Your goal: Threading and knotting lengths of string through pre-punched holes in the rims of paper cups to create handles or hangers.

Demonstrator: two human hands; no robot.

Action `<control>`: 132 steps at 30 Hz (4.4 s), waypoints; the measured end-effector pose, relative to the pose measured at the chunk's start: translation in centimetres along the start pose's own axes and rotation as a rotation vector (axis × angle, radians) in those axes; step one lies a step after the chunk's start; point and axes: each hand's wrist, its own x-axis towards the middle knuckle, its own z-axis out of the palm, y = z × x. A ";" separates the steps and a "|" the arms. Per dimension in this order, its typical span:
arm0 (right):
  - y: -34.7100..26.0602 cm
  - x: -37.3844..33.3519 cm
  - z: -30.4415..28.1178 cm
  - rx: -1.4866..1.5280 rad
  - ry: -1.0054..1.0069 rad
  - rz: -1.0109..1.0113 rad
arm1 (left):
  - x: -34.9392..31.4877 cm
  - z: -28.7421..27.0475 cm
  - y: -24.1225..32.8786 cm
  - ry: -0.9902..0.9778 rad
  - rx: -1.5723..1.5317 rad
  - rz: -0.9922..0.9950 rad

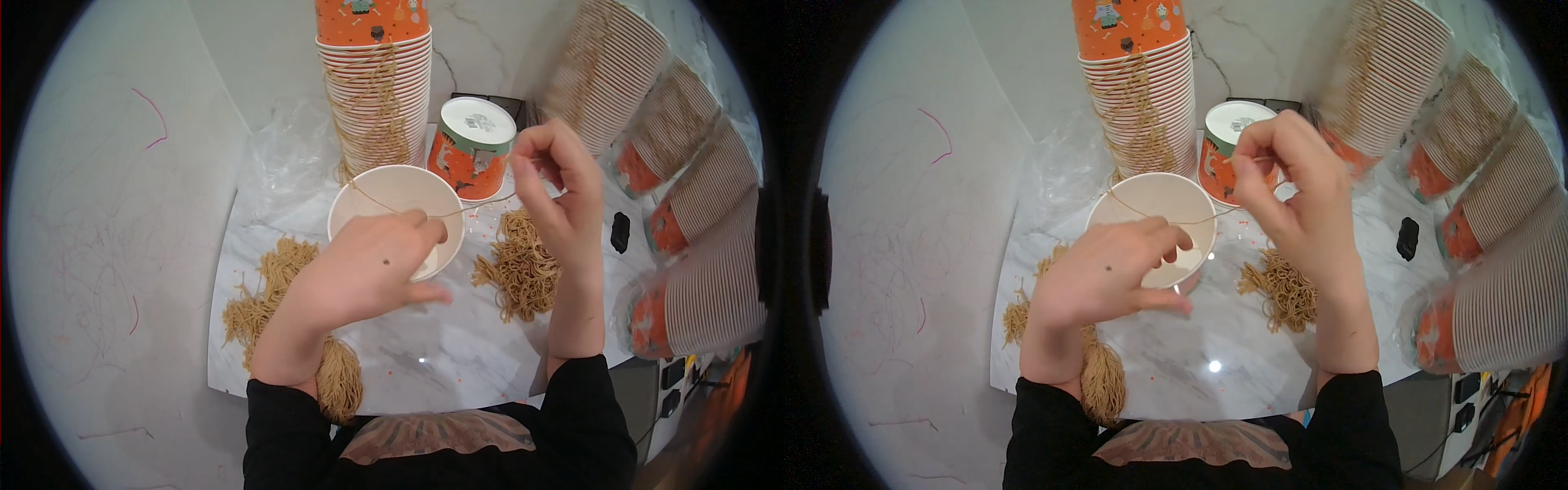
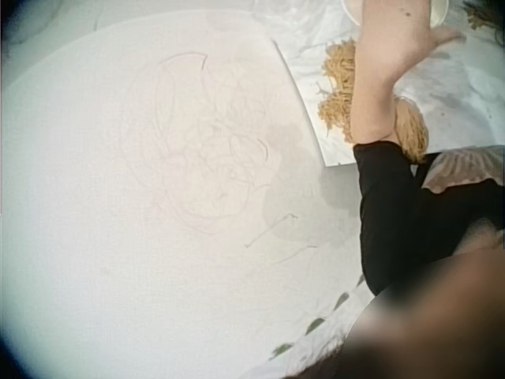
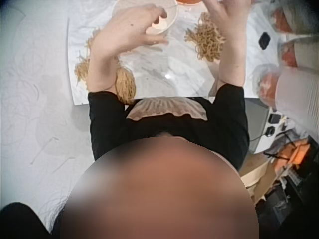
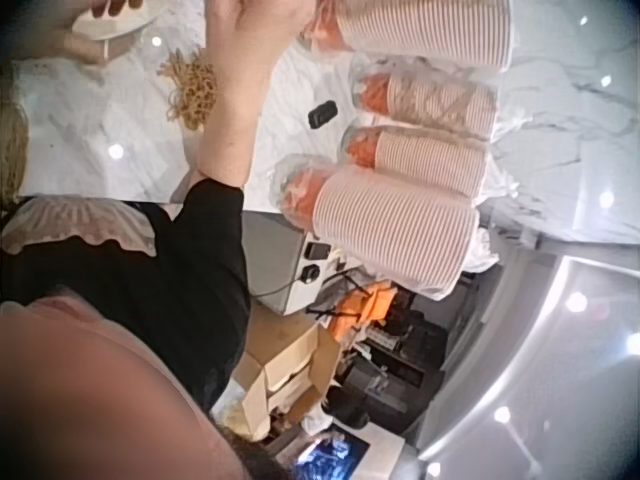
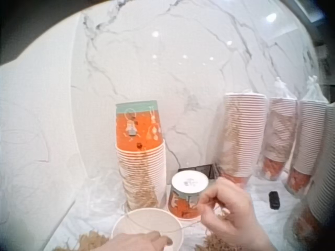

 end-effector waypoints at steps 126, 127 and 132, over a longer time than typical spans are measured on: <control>-0.5 -0.1 1.8 -0.222 0.038 -0.461 | 2.0 -0.3 -0.2 0.301 -1.471 -0.128; -0.6 -0.1 1.7 -0.213 0.027 -0.441 | 2.0 -0.1 -0.2 0.314 -1.456 -0.125; -0.7 -0.2 1.5 -0.203 0.012 -0.408 | 2.1 -0.1 0.0 0.306 -1.446 -0.118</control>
